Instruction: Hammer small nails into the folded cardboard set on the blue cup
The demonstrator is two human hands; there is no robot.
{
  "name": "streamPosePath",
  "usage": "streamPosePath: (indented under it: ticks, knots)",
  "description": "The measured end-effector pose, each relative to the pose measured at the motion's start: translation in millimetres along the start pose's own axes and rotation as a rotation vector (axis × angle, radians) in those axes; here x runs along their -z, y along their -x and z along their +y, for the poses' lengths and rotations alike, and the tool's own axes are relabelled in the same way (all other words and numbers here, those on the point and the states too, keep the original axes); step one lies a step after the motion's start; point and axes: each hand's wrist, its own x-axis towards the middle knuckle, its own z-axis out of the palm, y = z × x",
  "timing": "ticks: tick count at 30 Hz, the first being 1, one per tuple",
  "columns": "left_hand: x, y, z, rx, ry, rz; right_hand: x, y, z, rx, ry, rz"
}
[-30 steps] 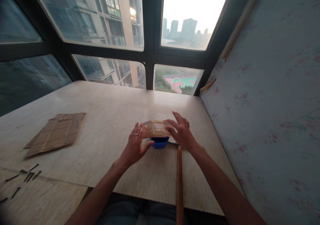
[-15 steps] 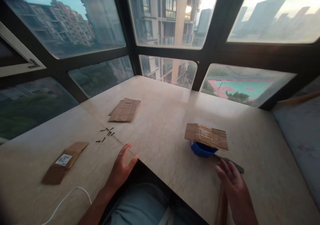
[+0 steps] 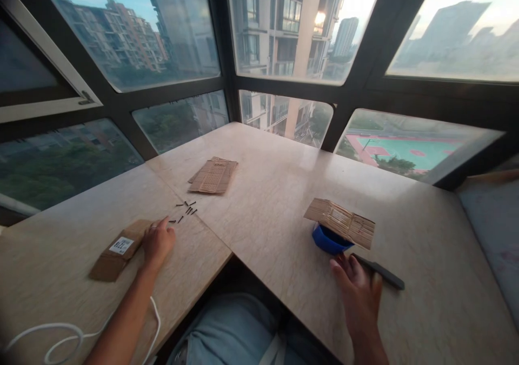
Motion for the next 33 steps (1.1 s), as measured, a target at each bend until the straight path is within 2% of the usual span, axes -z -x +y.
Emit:
streamPosePath:
  ticks: [3, 7, 10, 12, 15, 17, 19, 22, 23, 24, 27, 30, 33]
  knots:
    - [-2.3, -9, -6, -0.052, 0.018, -0.012, -1, 11, -9, -0.066, -0.070, 0.014]
    - [-8.7, -17, -15, -0.073, 0.091, 0.049, 6, 41, -14, -0.016, -0.162, 0.049]
    - [-7.1, -20, -17, -0.047, 0.134, 0.047, 19, 73, -8, -0.061, -0.191, -0.040]
    - [1.7, -20, -10, -0.041, 0.185, 0.055, 26, 95, -2, -0.108, -0.193, -0.092]
    - [23.7, -16, 15, 0.016, 0.353, 0.090, 32, 124, 9, -0.129, -0.154, -0.017]
    - [38.9, -10, 43, 0.084, 0.497, 0.109, 34, 134, 14, -0.120, -0.116, 0.058]
    - [50.7, -4, 81, 0.049, 0.721, 0.073, 36, 134, 17, -0.090, -0.077, 0.116]
    - [61.2, 8, 151, -0.024, 1.092, -0.083, 48, 119, 15, -0.005, 0.059, 0.224]
    - [63.3, 13, 176, -0.058, 1.153, -0.176, 54, 111, 14, 0.019, 0.150, 0.262]
    - [64.9, 18, 201, -0.132, 1.204, -0.283, 60, 103, 12, 0.035, 0.277, 0.287]
    - [66.1, 30, 272, -0.350, 1.313, -0.444, 73, 84, 9, 0.031, 0.620, 0.328]
    - [60.7, 36, 332, -0.613, 1.290, -0.453, 75, 74, 11, -0.048, 0.777, 0.298]
    - [49.1, 35, 371, -0.920, 1.215, -0.440, 70, 70, 14, -0.065, 0.829, 0.266]
